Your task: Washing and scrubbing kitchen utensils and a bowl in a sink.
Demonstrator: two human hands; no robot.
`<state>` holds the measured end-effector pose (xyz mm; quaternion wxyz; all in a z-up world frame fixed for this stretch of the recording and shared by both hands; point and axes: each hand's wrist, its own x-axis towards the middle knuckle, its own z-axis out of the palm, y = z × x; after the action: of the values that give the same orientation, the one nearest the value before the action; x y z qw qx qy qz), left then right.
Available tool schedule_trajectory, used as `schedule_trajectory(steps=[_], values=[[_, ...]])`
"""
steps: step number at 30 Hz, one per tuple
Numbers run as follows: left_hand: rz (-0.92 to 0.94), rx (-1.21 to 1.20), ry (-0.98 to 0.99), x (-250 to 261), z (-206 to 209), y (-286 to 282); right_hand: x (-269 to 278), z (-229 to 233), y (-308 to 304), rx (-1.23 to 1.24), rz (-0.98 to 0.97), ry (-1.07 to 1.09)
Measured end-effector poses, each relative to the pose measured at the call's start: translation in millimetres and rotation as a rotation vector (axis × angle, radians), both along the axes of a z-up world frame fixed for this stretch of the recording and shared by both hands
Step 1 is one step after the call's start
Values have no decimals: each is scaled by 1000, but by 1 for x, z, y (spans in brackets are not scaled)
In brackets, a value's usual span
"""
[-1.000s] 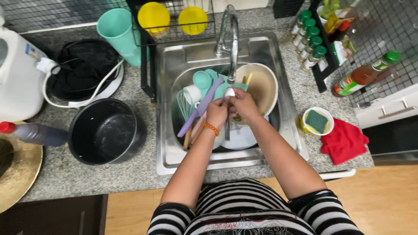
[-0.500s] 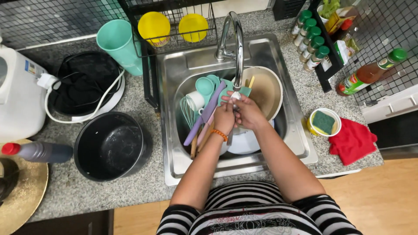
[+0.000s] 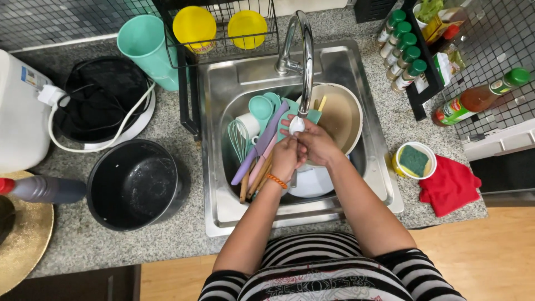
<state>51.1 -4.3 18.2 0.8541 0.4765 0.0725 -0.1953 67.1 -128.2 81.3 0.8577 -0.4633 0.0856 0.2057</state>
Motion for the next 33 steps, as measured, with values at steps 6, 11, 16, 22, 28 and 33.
schedule_trajectory(steps=[6, 11, 16, 22, 28, 33], values=[[-129, 183, 50, -11, 34, 16, 4, -19, -6, -135, -78, 29], [-93, 234, 13, -12, 19, 11, 6, -54, 0, -460, -150, -32], [-15, 237, 18, -9, 14, 10, -11, -14, 9, -99, 11, -80], [-87, 481, -124, -19, 27, 4, -13, 22, 14, 16, -116, 74], [0, 507, -151, -17, 23, 1, -15, -16, 13, -412, -125, 47], [184, 557, -404, -15, 11, 9, -18, -17, 11, -212, -127, 27]])
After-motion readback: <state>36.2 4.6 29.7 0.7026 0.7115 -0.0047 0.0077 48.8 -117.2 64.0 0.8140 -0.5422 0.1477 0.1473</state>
